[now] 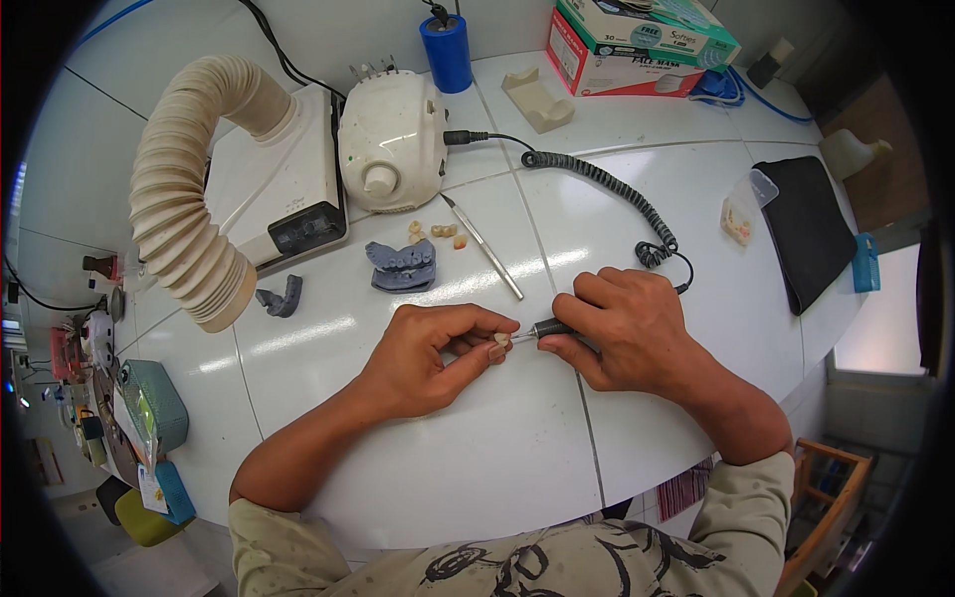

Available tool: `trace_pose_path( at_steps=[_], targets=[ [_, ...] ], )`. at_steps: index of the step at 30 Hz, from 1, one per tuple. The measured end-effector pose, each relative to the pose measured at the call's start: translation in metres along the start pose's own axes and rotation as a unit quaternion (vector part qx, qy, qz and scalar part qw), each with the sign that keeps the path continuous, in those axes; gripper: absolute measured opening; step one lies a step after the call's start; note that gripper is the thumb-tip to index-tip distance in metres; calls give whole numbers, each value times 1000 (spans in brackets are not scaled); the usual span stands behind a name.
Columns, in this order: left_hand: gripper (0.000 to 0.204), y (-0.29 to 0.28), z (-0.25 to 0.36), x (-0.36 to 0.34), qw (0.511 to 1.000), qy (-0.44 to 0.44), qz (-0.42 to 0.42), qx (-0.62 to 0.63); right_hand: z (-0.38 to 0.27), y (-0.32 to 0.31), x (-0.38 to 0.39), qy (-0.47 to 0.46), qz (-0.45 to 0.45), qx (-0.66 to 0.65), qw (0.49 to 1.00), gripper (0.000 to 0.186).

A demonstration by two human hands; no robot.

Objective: Polishing a small dental prosthetic or individual denture tooth using a handheld rotary tool.

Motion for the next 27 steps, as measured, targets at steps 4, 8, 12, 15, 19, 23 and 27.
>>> trace_pose_path(
  at_steps=[4,8,12,15,19,23,27],
  targets=[
    [27,0,-1,-1,1000,0,1,-5,-1,0,0,1,-1,4,1000,29],
    [27,0,0,0,1000,1,1,-5,-2,0,-1,4,-2,3,1000,29],
    [27,0,-2,-1,1000,-1,0,-6,-2,1,-2,6,-6,1,1000,29],
    [26,0,-1,-1,1000,-4,1,-4,-2,1,-2,8,-6,0,1000,29],
    [26,0,-2,-1,1000,-1,1,-1,-1,2,-2,12,-15,-1,1000,30],
    [23,-1,-4,-1,1000,4,14,10,-2,2,-2,13,-13,-1,1000,30],
    [26,1,-3,0,1000,-2,0,-1,-2,2,-2,13,-14,-3,1000,29]
  ],
)
Point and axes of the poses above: each hand's wrist, its own x-axis away from the middle knuckle, its own y-axis out of the palm, z = x × y, the point moved 10 cm from there along -x, towards the middle knuckle, and after that the axes turned 13 degrees about -y, right-handed, at the moved point
